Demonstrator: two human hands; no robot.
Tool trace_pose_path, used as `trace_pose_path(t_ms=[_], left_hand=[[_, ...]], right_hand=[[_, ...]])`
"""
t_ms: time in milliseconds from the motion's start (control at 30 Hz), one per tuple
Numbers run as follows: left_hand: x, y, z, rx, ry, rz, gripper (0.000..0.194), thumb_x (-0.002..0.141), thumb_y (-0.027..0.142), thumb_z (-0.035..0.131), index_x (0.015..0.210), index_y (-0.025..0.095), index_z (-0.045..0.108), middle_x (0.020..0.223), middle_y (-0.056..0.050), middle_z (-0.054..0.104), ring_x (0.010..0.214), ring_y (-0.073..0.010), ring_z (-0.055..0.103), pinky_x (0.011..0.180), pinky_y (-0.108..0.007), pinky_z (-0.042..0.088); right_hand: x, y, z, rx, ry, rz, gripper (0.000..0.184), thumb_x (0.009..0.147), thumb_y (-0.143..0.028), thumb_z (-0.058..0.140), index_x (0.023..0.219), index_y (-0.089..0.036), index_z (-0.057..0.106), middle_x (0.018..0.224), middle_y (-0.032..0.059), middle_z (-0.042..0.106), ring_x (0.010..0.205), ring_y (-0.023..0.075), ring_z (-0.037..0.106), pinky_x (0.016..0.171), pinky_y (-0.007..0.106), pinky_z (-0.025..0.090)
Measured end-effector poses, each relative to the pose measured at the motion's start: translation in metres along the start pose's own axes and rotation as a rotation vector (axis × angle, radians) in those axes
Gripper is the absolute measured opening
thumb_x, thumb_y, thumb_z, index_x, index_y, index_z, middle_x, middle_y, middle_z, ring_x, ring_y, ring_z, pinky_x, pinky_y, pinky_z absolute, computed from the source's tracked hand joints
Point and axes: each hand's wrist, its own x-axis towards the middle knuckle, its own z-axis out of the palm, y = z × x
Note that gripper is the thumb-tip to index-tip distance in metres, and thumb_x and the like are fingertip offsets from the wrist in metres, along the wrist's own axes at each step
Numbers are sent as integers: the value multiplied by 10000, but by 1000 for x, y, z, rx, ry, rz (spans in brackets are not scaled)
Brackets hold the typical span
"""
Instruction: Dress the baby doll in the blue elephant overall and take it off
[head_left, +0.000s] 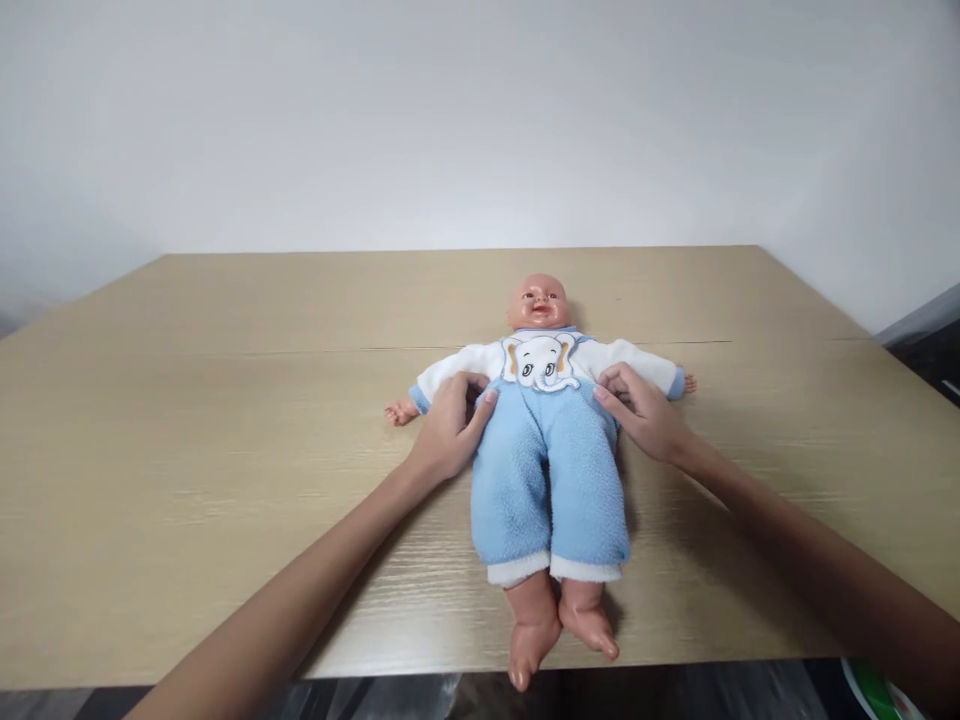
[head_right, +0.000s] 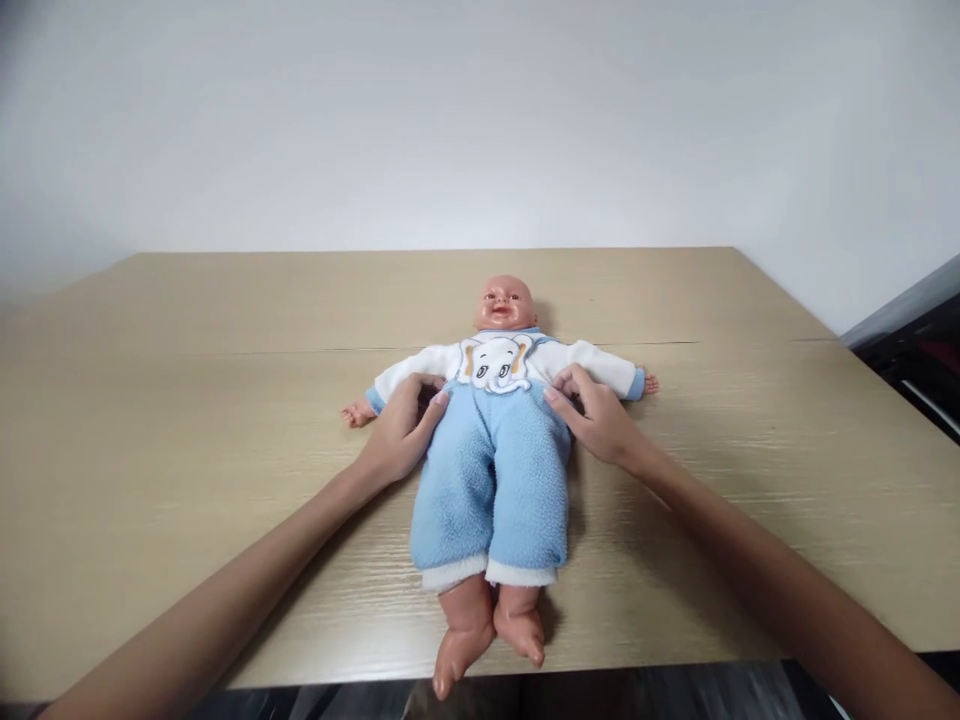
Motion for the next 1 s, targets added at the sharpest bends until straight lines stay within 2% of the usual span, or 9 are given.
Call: trace_pose_path(t_ms=[67,133,233,333,467,667,767,900,1000], left_hand=[[1,-2,-2,14,-51,-22,349,1110,554,464,1039,228,568,1021,-68,664,989,-277,601,961,-458,460],[3,-2,-4,-46,-95,-56,371,1102,575,466,968,238,541,924,-30,599,903,-252,557,895,-427,442],[5,-1,-7,-263,-121,-119,386,1066,604,529,925,245,515,874,1,515,836,-214,495,824,-375,435],[7,-1,-9,-449,-130,-189,434,1019,643,605,876,248,496,827,11,454,799,-201,442,786,-352,433],[10,-3,-10,-530,-160,-237,472,979,685,663,874,245,527,826,3,482,800,-201,453,785,-349,446],[10,-10,-7,-410,-113,-180,398,1002,623,656,968,235,572,901,-7,561,853,-199,518,816,-338,453],[9,-12,-4,-317,-59,-126,310,1043,535,587,992,229,568,952,-18,589,885,-205,539,841,-348,454],[9,-9,-2,-159,36,-70,197,1058,419,556,1072,226,593,1058,-56,656,954,-231,601,892,-376,493],[13,1,-2,-39,124,-21,208,1052,360,571,1199,223,623,1210,-103,695,1064,-259,639,970,-412,524]], right_hand=[[11,1,-1,65,-52,44,461,1048,-690,645,869,-270,575,742,-25,536,718,198,518,728,355,462],[18,4,-2,191,-99,107,545,960,-753,723,791,-264,553,730,-30,497,712,186,473,706,337,438],[20,7,0,478,-109,271,559,800,-760,859,837,-266,601,797,-19,592,755,197,549,741,336,494],[16,7,3,689,-52,375,555,698,-683,941,942,-277,652,888,-2,682,848,233,654,828,364,565],[14,6,0,712,-29,392,566,677,-641,976,973,-282,652,931,8,703,920,251,689,902,388,587],[10,22,-10,498,96,374,653,601,-661,1040,959,-279,650,964,10,707,988,247,691,957,395,574],[1,27,-7,322,176,311,593,696,-683,977,980,-280,648,1000,53,733,1014,291,713,972,463,588],[-14,23,-6,-115,275,47,254,952,-482,789,1051,-281,669,1101,102,741,1019,322,696,921,507,578],[-20,25,-15,-438,306,-139,159,1001,-345,711,1140,-276,679,1221,131,730,1180,373,669,1067,579,510]])
